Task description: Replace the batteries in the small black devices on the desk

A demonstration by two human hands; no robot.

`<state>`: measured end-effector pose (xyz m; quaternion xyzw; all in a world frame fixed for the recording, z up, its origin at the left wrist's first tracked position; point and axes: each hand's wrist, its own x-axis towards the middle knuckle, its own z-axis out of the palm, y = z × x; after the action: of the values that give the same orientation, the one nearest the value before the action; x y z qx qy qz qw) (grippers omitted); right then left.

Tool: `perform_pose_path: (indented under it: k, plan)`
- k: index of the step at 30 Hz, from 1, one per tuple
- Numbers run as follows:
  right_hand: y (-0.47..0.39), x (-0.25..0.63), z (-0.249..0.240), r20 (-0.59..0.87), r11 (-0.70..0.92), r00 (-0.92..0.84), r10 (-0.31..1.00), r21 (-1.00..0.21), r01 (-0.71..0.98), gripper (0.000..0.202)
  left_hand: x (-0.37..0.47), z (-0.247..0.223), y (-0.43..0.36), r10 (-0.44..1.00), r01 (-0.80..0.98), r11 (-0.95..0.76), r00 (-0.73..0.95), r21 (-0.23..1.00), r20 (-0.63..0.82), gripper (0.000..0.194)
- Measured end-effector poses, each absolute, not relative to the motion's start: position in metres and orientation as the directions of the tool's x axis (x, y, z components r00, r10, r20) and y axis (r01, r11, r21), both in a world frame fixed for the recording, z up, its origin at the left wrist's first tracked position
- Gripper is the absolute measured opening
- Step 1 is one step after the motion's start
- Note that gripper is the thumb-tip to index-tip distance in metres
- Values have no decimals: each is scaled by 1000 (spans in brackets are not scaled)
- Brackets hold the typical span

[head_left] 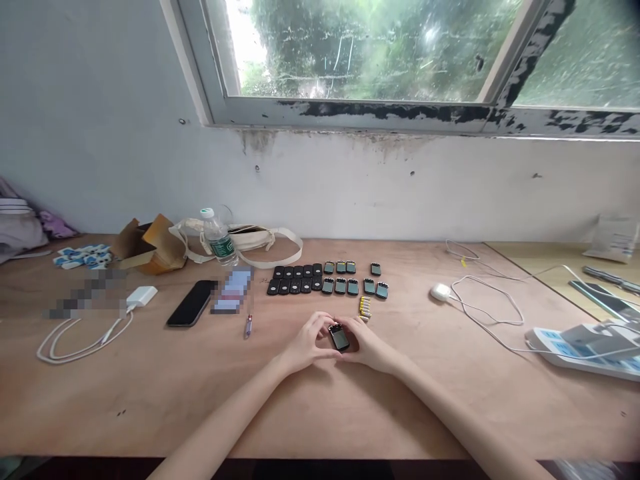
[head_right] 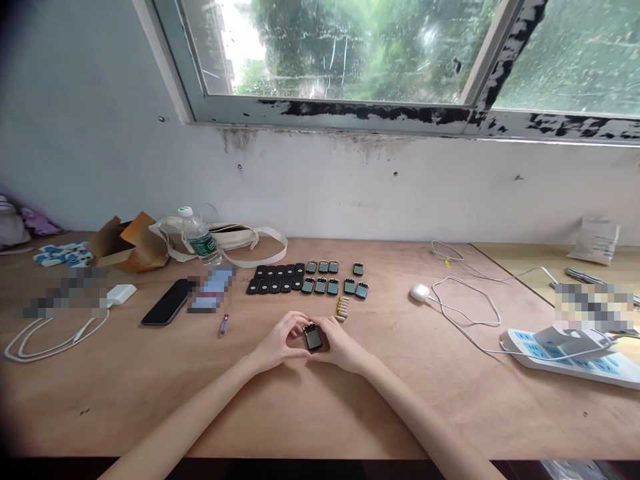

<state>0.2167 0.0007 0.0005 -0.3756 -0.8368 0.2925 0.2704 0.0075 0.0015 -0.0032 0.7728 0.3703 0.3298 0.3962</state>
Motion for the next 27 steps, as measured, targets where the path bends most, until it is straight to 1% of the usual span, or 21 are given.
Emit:
perform_pose_path:
  k: [3,6,9,12,14,16,19,21,23,25,27]
  plan:
    - [5,219,7,175,524,-593,786,-699,487,62,7,-2,3,838,311,-399,506,863,206,52]
    - [8,219,9,168,522,-590,790,-690,502,59,7,-2,3,851,260,-385,472,886,231,44]
    - [28,228,10,222,496,-497,839,-688,530,63,6,-1,4,901,250,-339,362,907,237,41]
    - [74,249,14,320,487,-370,872,-641,594,60,5,-1,6,945,262,-248,277,933,173,44]
    - [112,266,18,353,459,-297,887,-613,643,58,4,-3,7,955,234,-199,264,952,135,43]
    - [145,282,21,311,383,-233,921,-626,680,61,4,-5,7,957,184,-162,271,969,108,40]
    - [177,296,20,152,214,-150,977,-693,689,66,4,-7,6,958,129,-120,274,984,81,39]
    - [188,301,16,61,140,-137,989,-704,696,69,5,-7,6,958,118,-104,278,988,68,40]
    - [194,303,11,38,147,-161,986,-644,751,70,5,-8,5,958,117,-96,281,989,60,39]
    - [198,304,7,61,200,-199,978,-540,817,69,5,-8,5,960,125,-94,273,988,57,38]
    - [200,303,5,87,233,-218,972,-471,851,68,5,-8,5,965,137,-91,256,986,54,37]
